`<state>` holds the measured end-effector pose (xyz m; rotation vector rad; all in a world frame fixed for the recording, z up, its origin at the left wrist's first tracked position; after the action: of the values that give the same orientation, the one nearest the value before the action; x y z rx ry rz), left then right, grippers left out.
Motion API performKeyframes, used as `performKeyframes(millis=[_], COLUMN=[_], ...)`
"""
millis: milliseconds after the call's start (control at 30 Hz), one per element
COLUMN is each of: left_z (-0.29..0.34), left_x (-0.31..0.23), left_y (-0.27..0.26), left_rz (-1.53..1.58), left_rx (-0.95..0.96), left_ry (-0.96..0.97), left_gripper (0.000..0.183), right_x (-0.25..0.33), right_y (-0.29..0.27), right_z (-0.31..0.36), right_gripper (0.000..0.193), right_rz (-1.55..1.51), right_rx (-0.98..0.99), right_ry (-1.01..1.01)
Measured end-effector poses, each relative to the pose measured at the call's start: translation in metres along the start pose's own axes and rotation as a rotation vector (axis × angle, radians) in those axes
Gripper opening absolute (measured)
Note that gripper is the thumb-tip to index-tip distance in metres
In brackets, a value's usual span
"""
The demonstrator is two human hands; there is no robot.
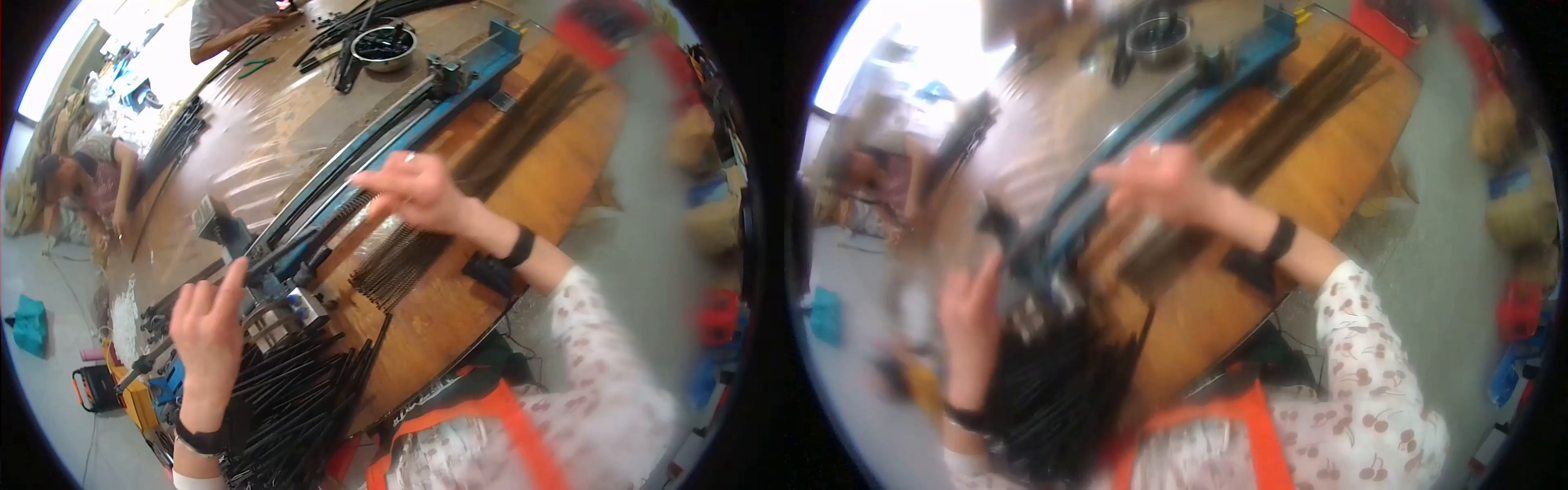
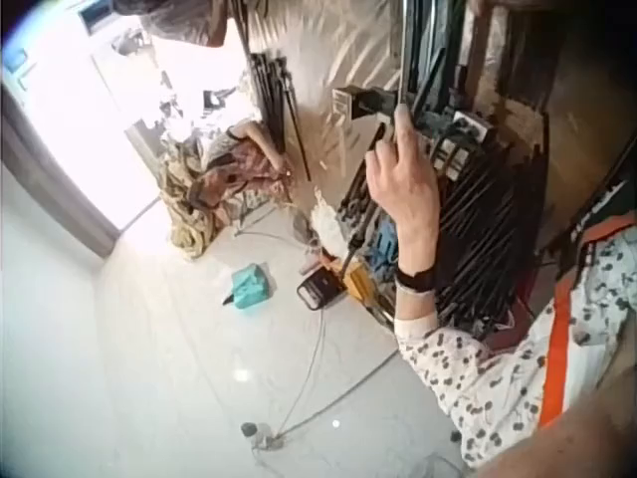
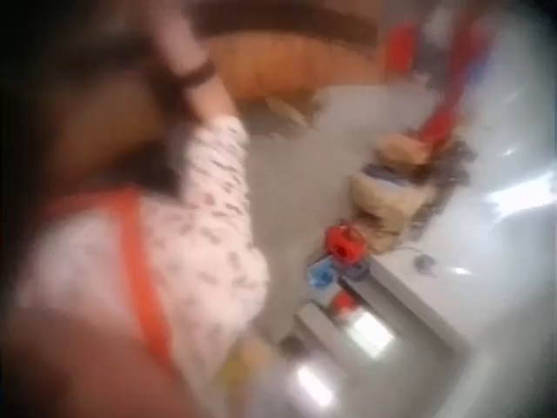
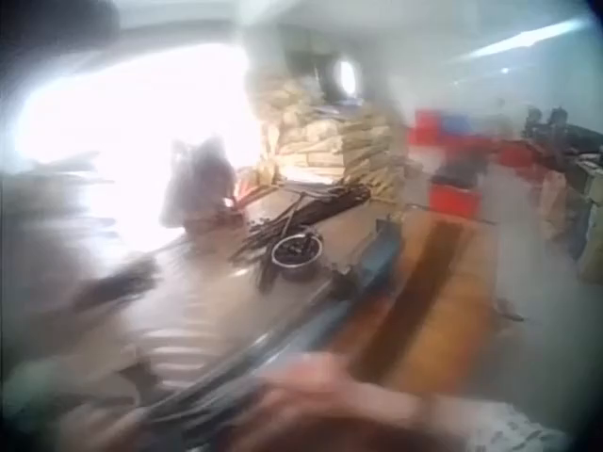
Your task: The recorder is sorting and arranging long black rods on a metal jig at a workbench in a fabrication setting.
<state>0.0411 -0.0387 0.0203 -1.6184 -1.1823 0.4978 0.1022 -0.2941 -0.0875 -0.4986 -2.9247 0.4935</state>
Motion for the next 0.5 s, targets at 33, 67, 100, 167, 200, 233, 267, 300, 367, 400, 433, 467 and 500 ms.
performKeyframes(millis=[33,67,100,167,200,233,267,300,367,400,433,467,500], left_z=[0.006,0.008,0.016,0.03,0.035,0.047,0.059,0.071,0.089,0.093,0.097,0.1,0.1], left_x=[0.007,0.008,-0.001,-0.004,0.014,0.037,0.064,0.089,0.121,0.125,0.13,0.13,0.126], left_y=[0.0,0.005,0.008,0.007,0.0,-0.006,-0.019,-0.033,-0.049,-0.056,-0.058,-0.062,-0.068], left_rz=[-0.013,0.03,0.119,0.161,0.159,0.113,0.127,0.13,0.018,-0.023,-0.047,-0.025,0.001], left_rx=[-0.028,-0.026,-0.013,0.028,-0.011,-0.017,-0.116,-0.222,-0.214,-0.158,-0.154,-0.201,-0.255], left_ry=[-0.051,-0.06,-0.055,-0.033,-0.063,-0.116,-0.201,-0.291,-0.466,-0.508,-0.535,-0.496,-0.446], left_gripper=[0.045,0.045,0.044,0.042,0.041,0.035,0.031,0.027,0.022,0.019,0.019,0.018,0.017], right_x=[-0.006,0.0,0.029,0.047,0.035,0.021,0.01,-0.003,-0.022,-0.014,-0.013,-0.009,0.001], right_y=[-0.002,0.011,0.032,0.042,0.038,0.029,0.024,0.025,0.032,0.049,0.072,0.099,0.118], right_z=[0.001,0.001,0.003,-0.006,-0.015,-0.013,-0.007,0.001,0.027,0.016,0.006,0.002,-0.018], right_gripper=[0.046,0.045,0.047,0.046,0.042,0.039,0.032,0.026,0.021,0.021,0.021,0.02,0.02], right_rz=[-0.009,-0.016,-0.023,-0.089,-0.018,0.048,0.12,0.187,0.161,0.119,-0.057,-0.234,-0.252], right_rx=[0.026,0.089,0.088,-0.064,0.002,0.063,0.122,0.176,0.173,0.169,0.31,0.46,0.463], right_ry=[0.053,0.053,0.017,0.014,0.039,0.069,0.055,0.031,0.157,0.143,0.372,0.596,0.578])
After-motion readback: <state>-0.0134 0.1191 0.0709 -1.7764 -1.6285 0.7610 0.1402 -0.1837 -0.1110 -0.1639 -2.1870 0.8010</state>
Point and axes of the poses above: each hand's wrist, its own z-axis away from the middle knuckle, its own y-axis out of the palm, x = y × z, the point moved 6 cm from there along -z, towards the middle knuckle, and after that the axes turned 11 degrees about -y, right-handed, at the moved point
